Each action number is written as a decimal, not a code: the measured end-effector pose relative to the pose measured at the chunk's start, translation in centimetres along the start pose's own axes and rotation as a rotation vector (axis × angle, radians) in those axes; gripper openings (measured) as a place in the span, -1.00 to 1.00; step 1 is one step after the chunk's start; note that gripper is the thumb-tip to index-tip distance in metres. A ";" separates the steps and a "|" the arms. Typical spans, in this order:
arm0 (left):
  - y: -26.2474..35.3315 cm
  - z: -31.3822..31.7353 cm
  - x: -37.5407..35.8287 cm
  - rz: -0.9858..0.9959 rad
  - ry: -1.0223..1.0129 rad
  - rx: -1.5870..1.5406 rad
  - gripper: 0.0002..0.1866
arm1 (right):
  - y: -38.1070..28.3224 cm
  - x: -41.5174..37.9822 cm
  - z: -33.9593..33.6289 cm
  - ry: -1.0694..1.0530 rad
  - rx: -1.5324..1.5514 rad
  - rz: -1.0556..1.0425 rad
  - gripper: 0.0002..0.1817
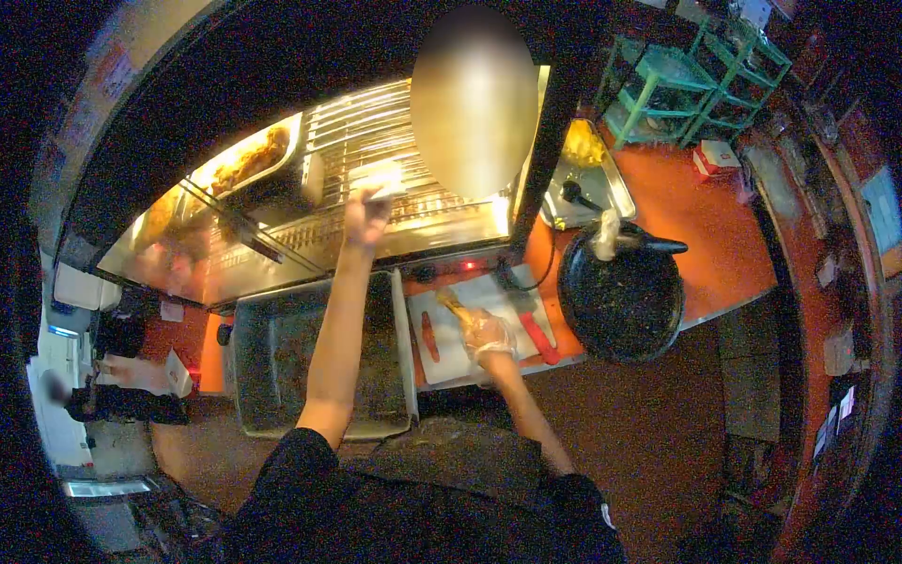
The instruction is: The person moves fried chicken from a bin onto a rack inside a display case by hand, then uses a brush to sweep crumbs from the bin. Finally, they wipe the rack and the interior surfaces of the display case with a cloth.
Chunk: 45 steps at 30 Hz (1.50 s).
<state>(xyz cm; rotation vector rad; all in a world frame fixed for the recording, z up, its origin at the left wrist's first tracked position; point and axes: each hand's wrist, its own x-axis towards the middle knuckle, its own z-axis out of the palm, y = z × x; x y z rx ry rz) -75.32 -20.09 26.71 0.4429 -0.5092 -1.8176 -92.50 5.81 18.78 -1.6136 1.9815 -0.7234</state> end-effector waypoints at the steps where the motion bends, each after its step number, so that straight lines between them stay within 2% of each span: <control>1: 0.2 0.4 -0.1 -0.038 0.049 -0.013 -0.87 | -0.1 0.1 -0.3 -0.012 -0.016 0.016 -0.71; 3: 0.6 1.1 -0.3 -0.116 0.150 -0.038 -0.85 | -0.2 0.2 -0.7 -0.037 -0.046 0.052 -0.73; 7: 1.8 3.7 -1.8 -0.229 0.196 -0.004 -0.83 | 0.2 0.5 -1.0 -0.047 -0.077 0.040 -0.71; 9: 1.3 2.0 -0.9 -0.195 0.144 -0.027 -0.83 | 0.8 0.8 -0.4 0.003 -0.085 -0.010 -0.70; 12: 1.0 1.8 -0.9 -0.133 0.097 -0.064 -0.85 | -0.4 0.8 -1.3 -0.052 -0.117 0.078 -0.69; 16: 0.5 2.1 -0.8 -0.085 0.088 -0.128 -0.88 | -1.2 0.2 -3.0 -0.031 -0.032 0.066 -0.69; 19: 0.8 2.2 -1.3 -0.159 0.182 -0.090 -0.88 | -1.0 0.2 -2.8 -0.023 -0.083 0.049 -0.68; 20: 1.2 3.9 -2.1 -0.222 0.302 -0.032 -0.88 | -1.0 0.3 -2.9 -0.037 -0.104 0.072 -0.68; 23: 0.7 5.4 -2.5 -0.104 0.562 0.009 -0.88 | -1.2 0.3 -2.9 -0.033 -0.093 0.063 -0.69; 28: -0.8 4.1 -2.4 0.083 0.505 0.108 -0.87 | -1.6 0.3 -3.1 -0.056 -0.095 0.048 -0.68; 32: -0.1 2.9 -2.2 0.081 0.349 0.184 -0.88 | -1.1 0.4 -3.0 -0.063 -0.035 0.082 -0.69; 36: 0.4 1.7 -1.6 0.031 0.288 0.166 -0.86 | -1.1 0.3 -3.5 -0.062 -0.047 0.114 -0.69; 39: 0.7 1.4 -1.4 0.010 0.162 0.145 -0.91 | -0.6 0.4 -3.4 -0.055 -0.066 0.052 -0.69; 42: 1.2 3.3 -2.0 -0.019 0.254 0.148 -0.92 | -1.4 0.4 -4.5 -0.048 -0.074 0.002 -0.69; 45: 1.0 4.1 -2.1 0.002 0.171 0.115 -0.89 | -1.0 0.6 -4.5 -0.028 -0.094 0.107 -0.70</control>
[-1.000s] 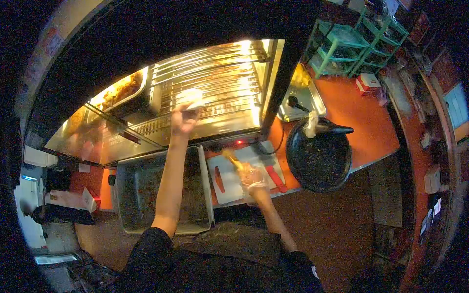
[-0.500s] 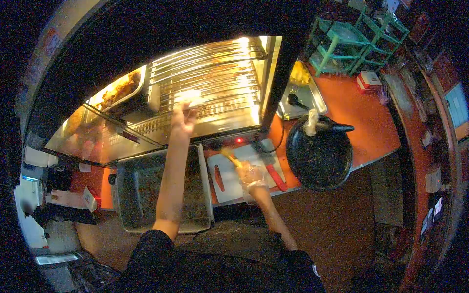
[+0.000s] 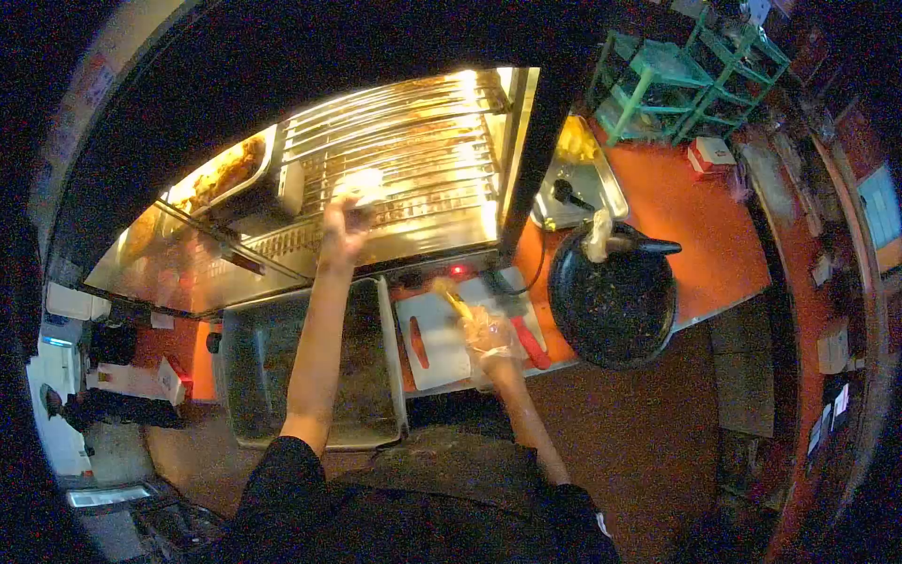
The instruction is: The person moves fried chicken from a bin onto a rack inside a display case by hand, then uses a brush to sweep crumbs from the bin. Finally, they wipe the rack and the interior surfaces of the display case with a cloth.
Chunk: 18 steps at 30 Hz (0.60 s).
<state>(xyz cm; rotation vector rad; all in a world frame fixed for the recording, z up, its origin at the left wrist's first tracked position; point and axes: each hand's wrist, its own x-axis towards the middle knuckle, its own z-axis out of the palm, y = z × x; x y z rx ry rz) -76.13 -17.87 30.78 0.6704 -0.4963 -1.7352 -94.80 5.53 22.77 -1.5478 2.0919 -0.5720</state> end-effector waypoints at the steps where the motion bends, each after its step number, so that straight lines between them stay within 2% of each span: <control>1: -0.1 0.0 0.3 -0.023 0.047 -0.040 -0.91 | 0.1 0.0 -0.1 -0.001 0.035 0.014 -0.70; 7: -1.4 -1.3 1.2 0.027 -0.021 -0.201 -0.98 | 0.7 0.8 -0.2 0.014 0.215 0.014 -0.72; 9: -1.4 -0.7 0.6 0.067 -0.074 -0.242 -0.94 | 0.6 0.8 -0.6 0.007 0.117 -0.007 -0.72; 12: -1.7 -0.5 0.5 0.054 0.020 -0.254 -0.94 | -1.3 0.7 -2.7 -0.036 0.084 0.048 -0.72; 14: -1.8 -1.1 0.8 0.083 -0.103 -0.239 -0.92 | -0.8 0.7 -1.9 -0.031 0.096 0.063 -0.72; 15: -2.4 -3.3 2.2 0.082 -0.176 -0.262 -0.85 | 0.8 1.1 -0.3 0.037 0.084 -0.109 -0.72; 16: -2.8 -4.6 3.0 0.080 -0.249 -0.284 -0.77 | 0.3 1.2 -0.6 0.031 0.102 -0.070 -0.72; 17: -2.2 -2.0 1.4 0.080 -0.083 -0.234 -0.76 | -0.5 1.2 -1.4 0.026 0.120 -0.033 -0.72; 18: -2.1 -1.3 1.1 0.075 -0.057 -0.245 -0.83 | -1.0 1.2 -1.7 0.020 0.136 0.006 -0.73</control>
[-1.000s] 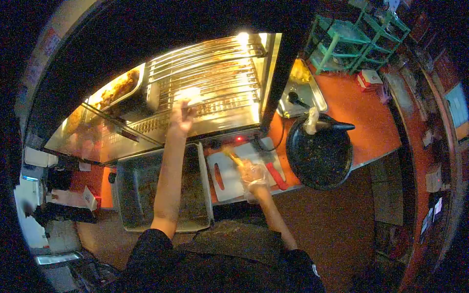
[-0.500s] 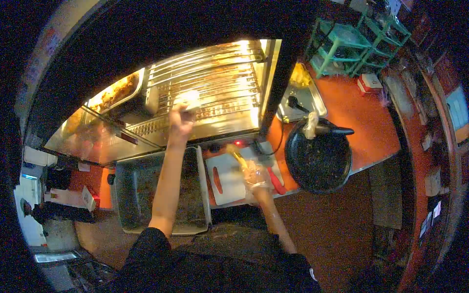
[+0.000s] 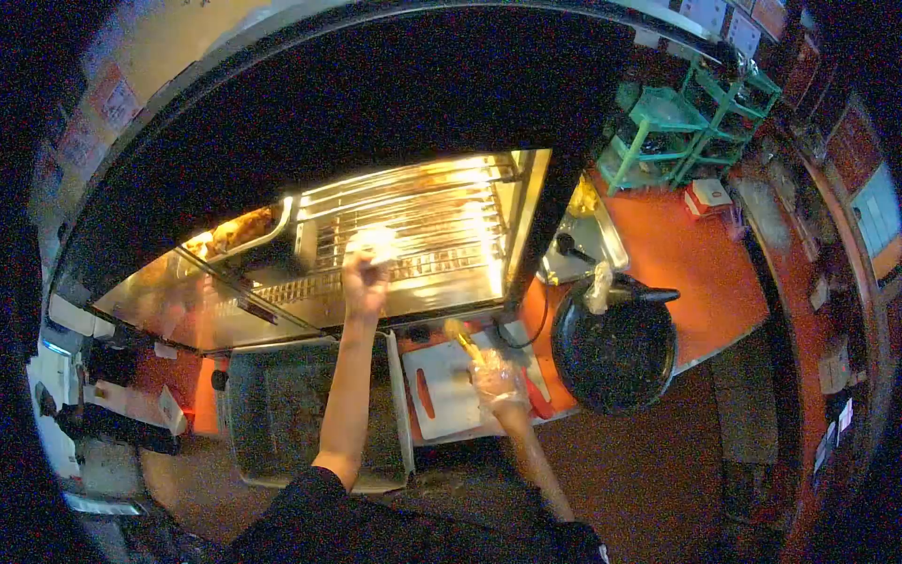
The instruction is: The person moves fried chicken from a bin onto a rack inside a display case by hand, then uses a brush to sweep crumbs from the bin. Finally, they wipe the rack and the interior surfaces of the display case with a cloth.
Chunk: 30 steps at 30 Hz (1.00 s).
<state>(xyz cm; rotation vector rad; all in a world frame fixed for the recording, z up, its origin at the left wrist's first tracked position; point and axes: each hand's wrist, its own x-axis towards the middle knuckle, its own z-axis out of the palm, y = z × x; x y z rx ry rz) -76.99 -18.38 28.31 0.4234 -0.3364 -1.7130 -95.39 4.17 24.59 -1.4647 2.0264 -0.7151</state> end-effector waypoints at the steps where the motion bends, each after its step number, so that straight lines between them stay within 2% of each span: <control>1: 0.0 0.4 -0.2 -0.002 0.028 -0.011 -0.89 | 0.2 0.2 0.6 0.084 -0.085 -0.092 -0.73; 2: 0.0 0.5 -0.2 -0.003 0.055 -0.021 -0.93 | 0.5 0.3 0.8 0.074 -0.096 -0.126 -0.73; 3: 0.2 0.2 -0.1 -0.022 -0.098 -0.068 -0.91 | 0.8 0.3 0.9 0.063 -0.106 -0.159 -0.72; 5: 0.1 0.3 -0.4 0.012 -0.076 -0.070 -0.89 | 0.8 0.4 1.0 0.086 -0.170 -0.161 -0.72; 8: 0.0 0.6 -0.5 0.020 -0.121 -0.076 -0.86 | 1.5 0.7 1.6 0.014 -0.025 -0.069 -0.74; 10: -0.1 0.8 -0.7 0.048 -0.157 -0.106 -0.88 | 1.1 0.6 1.2 0.057 -0.080 -0.156 -0.75; 11: -0.1 1.0 -0.9 0.052 -0.091 -0.061 -0.91 | 0.8 0.5 1.0 0.078 -0.106 -0.196 -0.76; 14: -0.2 0.6 -1.1 0.050 0.060 0.054 -0.95 | 0.9 0.6 1.6 0.048 -0.074 -0.036 -0.75; 15: -0.2 -0.2 -0.7 0.049 0.077 0.072 -0.94 | 1.0 0.6 1.5 0.105 -0.141 -0.229 -0.74; 18: -0.1 0.3 -0.7 0.026 0.207 0.213 -0.87 | 0.0 0.5 1.3 -0.006 0.013 0.008 -0.73; 21: 0.0 -0.1 -0.1 -0.006 0.270 0.254 -0.84 | 0.0 0.4 1.6 0.099 -0.141 -0.165 -0.72; 24: 0.6 1.4 -0.8 -0.047 0.208 0.279 -0.87 | -0.6 0.0 1.1 0.121 -0.012 -0.117 -0.73; 27: 0.9 0.9 -0.5 -0.046 0.130 0.190 -0.85 | 1.0 0.3 2.3 0.184 -0.096 -0.285 -0.74; 30: 0.7 -0.1 -0.2 -0.049 0.106 0.135 -0.81 | -0.6 -0.1 0.8 0.134 -0.020 -0.179 -0.74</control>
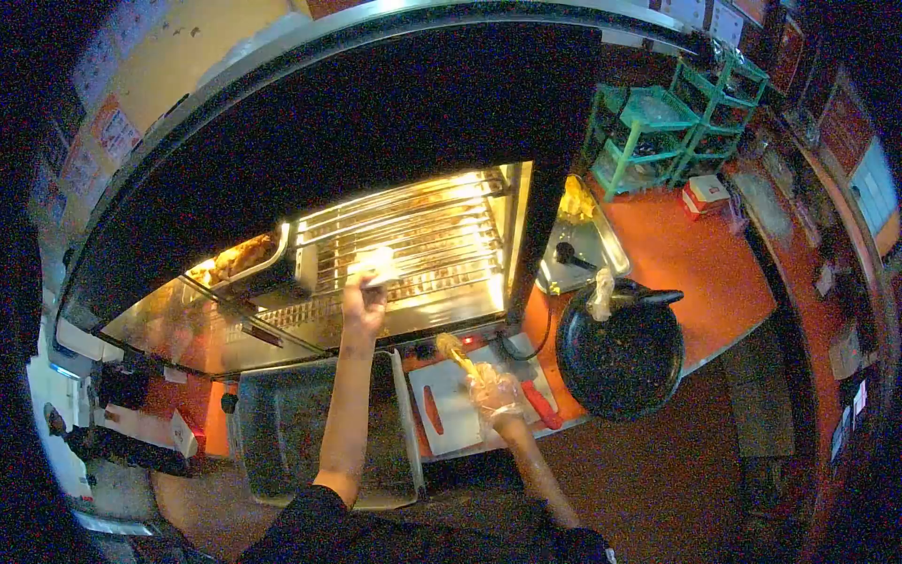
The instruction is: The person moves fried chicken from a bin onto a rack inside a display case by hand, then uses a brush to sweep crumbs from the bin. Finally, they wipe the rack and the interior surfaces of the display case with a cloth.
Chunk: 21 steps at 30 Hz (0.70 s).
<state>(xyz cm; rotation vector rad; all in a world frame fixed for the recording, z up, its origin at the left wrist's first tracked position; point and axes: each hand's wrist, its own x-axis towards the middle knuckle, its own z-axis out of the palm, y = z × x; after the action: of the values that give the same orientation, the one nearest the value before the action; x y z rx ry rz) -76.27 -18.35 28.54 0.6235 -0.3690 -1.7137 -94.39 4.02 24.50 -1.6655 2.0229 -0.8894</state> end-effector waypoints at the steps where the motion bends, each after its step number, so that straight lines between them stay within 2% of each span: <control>1: 0.1 0.6 -0.4 0.012 -0.020 -0.010 -0.82 | 0.2 0.2 0.0 -0.032 -0.006 0.028 -0.75; 2: 0.1 0.9 -0.6 0.024 -0.041 -0.020 -0.82 | 0.3 0.2 0.0 -0.062 -0.012 0.056 -0.75; 3: 0.0 0.1 -0.1 0.000 -0.125 -0.092 -0.70 | 0.5 0.2 0.1 -0.096 -0.017 0.087 -0.75; 6: -0.4 -0.3 0.3 0.032 -0.146 -0.134 -0.68 | 0.9 0.4 0.0 -0.036 -0.014 -0.032 -0.75; 10: -0.4 0.2 -0.2 0.075 -0.214 -0.153 -0.71 | 0.5 1.0 -0.3 -0.063 -0.058 0.042 -0.76; 11: -0.5 0.2 0.0 0.069 -0.194 -0.157 -0.82 | 0.5 1.1 -0.3 -0.066 -0.046 0.054 -0.76; 14: -0.6 -0.4 0.3 0.057 -0.207 -0.171 -0.79 | 0.3 1.3 -0.5 -0.046 0.067 0.081 -0.76; 17: -0.6 -0.6 0.1 0.041 -0.326 -0.252 -0.75 | -0.2 1.4 -1.2 -0.018 0.133 0.090 -0.74; 20: -0.3 1.9 -0.9 0.103 -0.164 -0.166 -0.83 | -1.2 1.8 -2.5 0.011 0.185 0.105 -0.75; 21: -0.4 1.8 -0.8 0.078 -0.150 -0.207 -0.78 | -1.6 1.9 -2.9 0.018 0.208 0.112 -0.75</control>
<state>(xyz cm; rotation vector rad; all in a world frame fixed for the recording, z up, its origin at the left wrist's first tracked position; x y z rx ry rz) -77.49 -17.64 29.94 0.3273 -0.3117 -1.7019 -95.58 2.67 27.90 -1.4237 1.9396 -1.0397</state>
